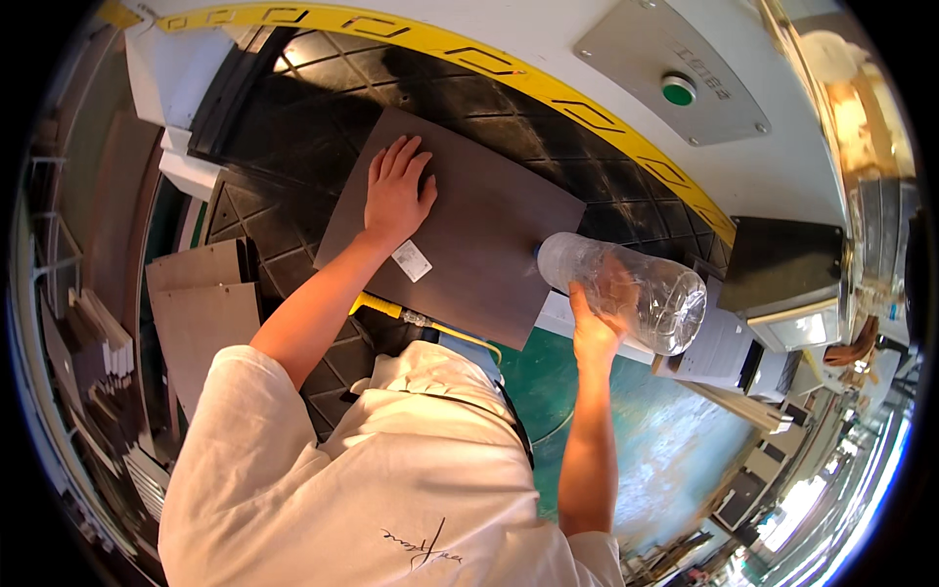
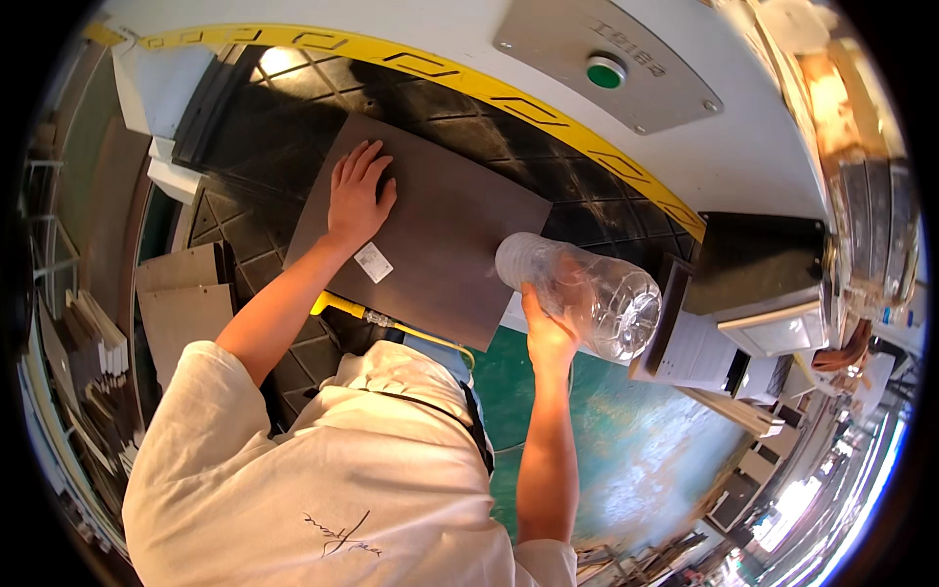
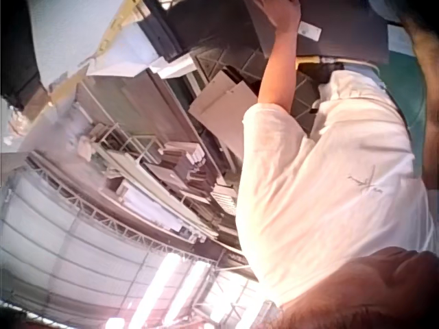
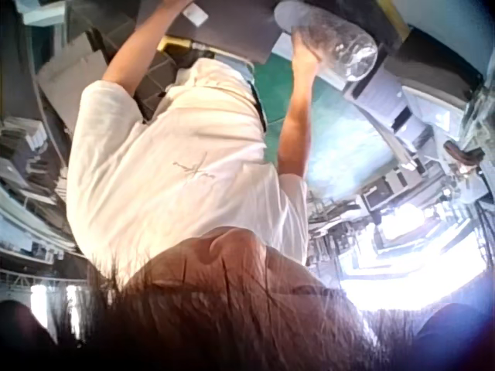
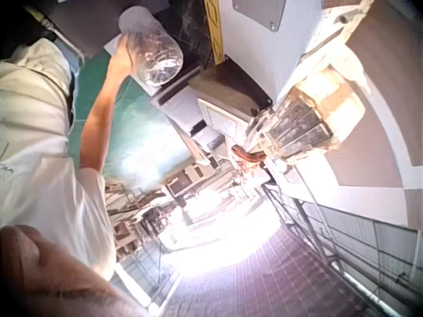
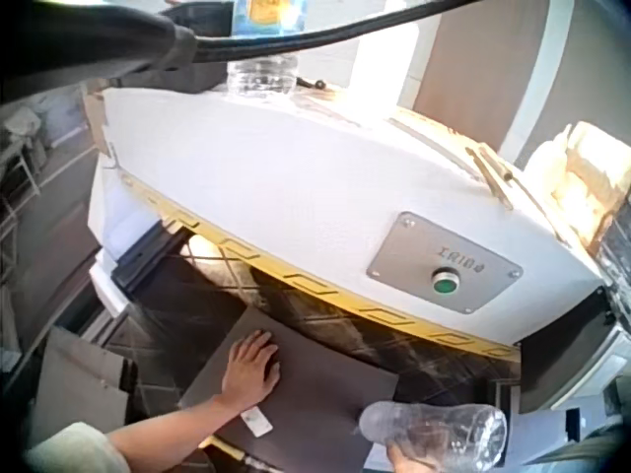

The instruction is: The person cleans a flat panel on a workbench using a yellow air blower, a water bottle, and a cloth. They then apply a sticker to the panel and smooth it down with their fingers. The person repeats the cleaning process on a second panel.

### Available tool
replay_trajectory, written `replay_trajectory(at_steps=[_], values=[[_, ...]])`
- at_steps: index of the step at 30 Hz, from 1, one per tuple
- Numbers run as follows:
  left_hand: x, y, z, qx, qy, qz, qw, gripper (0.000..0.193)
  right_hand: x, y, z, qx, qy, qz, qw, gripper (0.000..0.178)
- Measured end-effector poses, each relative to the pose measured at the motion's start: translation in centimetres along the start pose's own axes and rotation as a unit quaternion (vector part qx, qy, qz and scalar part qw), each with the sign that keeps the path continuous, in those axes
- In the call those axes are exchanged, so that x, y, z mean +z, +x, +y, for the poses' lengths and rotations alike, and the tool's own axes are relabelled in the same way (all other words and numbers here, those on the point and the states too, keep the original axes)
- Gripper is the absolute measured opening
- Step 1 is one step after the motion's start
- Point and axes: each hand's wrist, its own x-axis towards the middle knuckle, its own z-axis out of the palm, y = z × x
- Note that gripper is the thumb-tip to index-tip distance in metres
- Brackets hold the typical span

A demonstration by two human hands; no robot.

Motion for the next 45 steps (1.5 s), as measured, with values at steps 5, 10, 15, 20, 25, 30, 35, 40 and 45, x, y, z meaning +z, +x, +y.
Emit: replay_trajectory(at_steps=[5,10,15,20,25,30,35,40,45], values=[[-0.4,-0.4,-0.4,-0.013,0.002,-0.015,1.0,0.038,0.1,-3.0,0.8,-0.008,-0.124,-0.034,0.992,0.076],[-0.1,-0.3,-0.2,-0.015,0.001,-0.014,1.0,0.037,0.5,0.6,-1.3,-0.053,-0.18,-0.006,0.982,0.064],[0.1,-0.2,0.1,-0.017,-0.005,-0.008,1.0,0.036,-0.3,-0.9,-1.7,-0.11,-0.155,-0.059,0.98,0.057],[-0.1,-0.2,-0.1,-0.002,0.006,-0.01,1.0,0.036,0.9,2.0,-1.3,-0.06,-0.149,-0.03,0.987,0.064],[0.3,-0.6,0.0,-0.017,0.014,-0.009,1.0,0.036,1.7,-0.8,-3.1,-0.06,-0.03,-0.074,0.995,0.065],[-0.1,-0.6,-0.2,-0.009,0.019,-0.015,1.0,0.036,1.4,1.1,-2.3,-0.015,-0.102,-0.021,0.994,0.069],[0.1,-0.6,0.2,-0.017,0.015,-0.015,1.0,0.035,1.5,0.2,-2.1,-0.012,-0.063,-0.058,0.996,0.074],[0.0,-0.5,-0.2,-0.017,0.017,-0.018,1.0,0.037,0.9,0.5,-1.3,0.025,0.001,-0.008,1.0,0.071],[0.0,-0.5,0.3,-0.014,0.015,-0.018,1.0,0.036,1.3,1.4,-1.7,0.033,0.035,0.042,0.998,0.063]])
